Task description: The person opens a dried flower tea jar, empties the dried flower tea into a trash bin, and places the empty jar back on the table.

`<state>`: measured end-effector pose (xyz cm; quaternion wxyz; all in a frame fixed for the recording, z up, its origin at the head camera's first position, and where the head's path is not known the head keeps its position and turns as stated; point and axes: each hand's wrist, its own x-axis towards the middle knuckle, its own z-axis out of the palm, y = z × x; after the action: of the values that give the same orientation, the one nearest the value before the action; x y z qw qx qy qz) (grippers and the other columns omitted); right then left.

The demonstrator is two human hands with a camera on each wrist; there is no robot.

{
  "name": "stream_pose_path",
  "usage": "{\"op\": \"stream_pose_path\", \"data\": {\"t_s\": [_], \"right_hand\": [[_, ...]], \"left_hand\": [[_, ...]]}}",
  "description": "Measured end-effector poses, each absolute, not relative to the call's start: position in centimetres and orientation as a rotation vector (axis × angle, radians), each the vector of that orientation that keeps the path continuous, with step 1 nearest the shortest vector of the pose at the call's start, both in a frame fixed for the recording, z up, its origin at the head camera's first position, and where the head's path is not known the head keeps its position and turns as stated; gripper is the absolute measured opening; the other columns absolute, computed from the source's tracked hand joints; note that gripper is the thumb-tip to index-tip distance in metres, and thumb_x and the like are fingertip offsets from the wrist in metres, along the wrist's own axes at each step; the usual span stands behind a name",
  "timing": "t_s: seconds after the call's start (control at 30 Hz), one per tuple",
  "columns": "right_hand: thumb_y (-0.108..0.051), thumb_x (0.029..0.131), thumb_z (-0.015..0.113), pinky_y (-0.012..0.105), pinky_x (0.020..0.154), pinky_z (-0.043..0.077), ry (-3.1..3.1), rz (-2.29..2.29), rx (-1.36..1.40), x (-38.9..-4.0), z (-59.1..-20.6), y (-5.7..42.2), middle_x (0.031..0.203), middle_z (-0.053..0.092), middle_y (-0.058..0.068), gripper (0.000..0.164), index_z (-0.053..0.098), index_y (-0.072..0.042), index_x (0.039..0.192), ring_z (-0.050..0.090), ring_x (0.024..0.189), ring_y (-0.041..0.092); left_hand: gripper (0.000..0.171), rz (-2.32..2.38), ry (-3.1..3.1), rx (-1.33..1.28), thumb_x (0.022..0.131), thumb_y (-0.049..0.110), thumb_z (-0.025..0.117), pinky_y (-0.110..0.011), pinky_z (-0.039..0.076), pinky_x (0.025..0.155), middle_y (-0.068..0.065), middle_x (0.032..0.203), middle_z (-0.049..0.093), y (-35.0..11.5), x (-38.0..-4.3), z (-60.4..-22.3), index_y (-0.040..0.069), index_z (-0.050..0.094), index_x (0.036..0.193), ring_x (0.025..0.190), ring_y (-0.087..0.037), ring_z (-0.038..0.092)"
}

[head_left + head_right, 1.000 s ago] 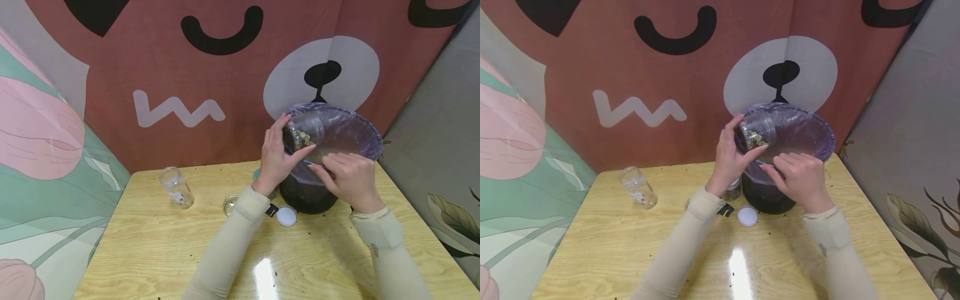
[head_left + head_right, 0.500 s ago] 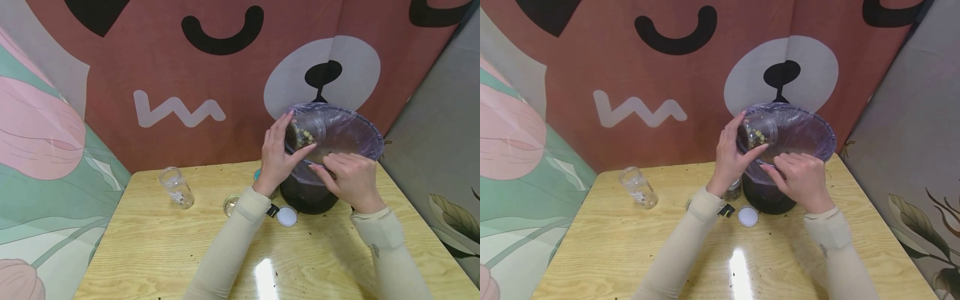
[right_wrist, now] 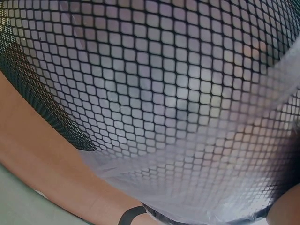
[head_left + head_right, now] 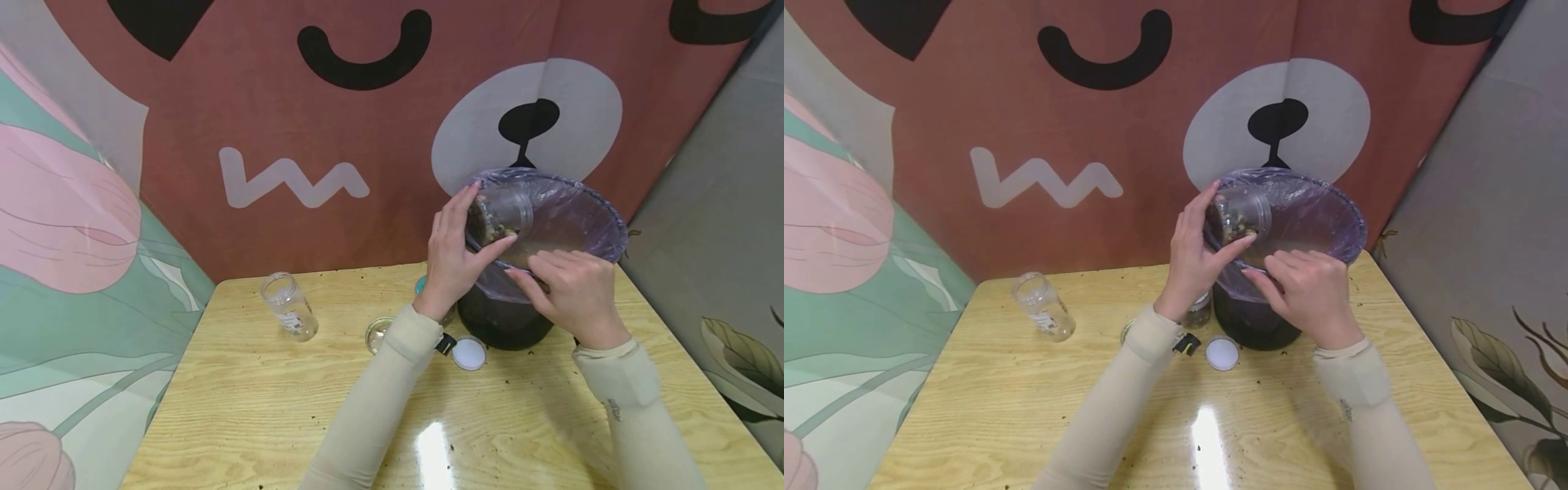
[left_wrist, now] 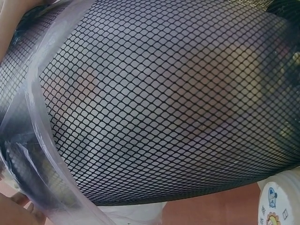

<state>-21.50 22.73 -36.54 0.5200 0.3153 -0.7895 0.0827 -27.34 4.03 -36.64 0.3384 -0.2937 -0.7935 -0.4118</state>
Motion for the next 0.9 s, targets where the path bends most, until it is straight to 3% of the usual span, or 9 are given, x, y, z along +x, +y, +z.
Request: {"op": "stream_pose_path", "data": {"t_s": [0.37, 0.9], "right_hand": [[-0.054, 0.109, 0.041, 0.024, 0.045, 0.008, -1.904, 0.204, 0.752, -21.47, -36.62, 22.79, 0.05, 0.026, -0.005, 0.064, 0.035, -0.013, 0.06, 0.014, 0.043, 0.007], [-0.054, 0.109, 0.041, 0.024, 0.046, 0.008, -1.911, 0.203, 0.756, -21.62, -36.7, 22.87, 0.05, 0.026, -0.005, 0.064, 0.035, -0.013, 0.06, 0.013, 0.044, 0.007]], "left_hand": [[0.101, -1.098, -2.1, -0.736, 0.083, 0.039, 0.087, -0.043, 0.047, 0.113, -0.014, 0.16, 0.043, 4.13, -27.16, -36.54, 0.017, 0.03, 0.163, 0.136, -0.03, 0.05], [0.103, -1.049, -2.165, -0.758, 0.085, 0.04, 0.085, -0.041, 0.047, 0.112, -0.013, 0.163, 0.04, 4.07, -27.05, -36.09, 0.013, 0.026, 0.165, 0.135, -0.032, 0.049]]}}
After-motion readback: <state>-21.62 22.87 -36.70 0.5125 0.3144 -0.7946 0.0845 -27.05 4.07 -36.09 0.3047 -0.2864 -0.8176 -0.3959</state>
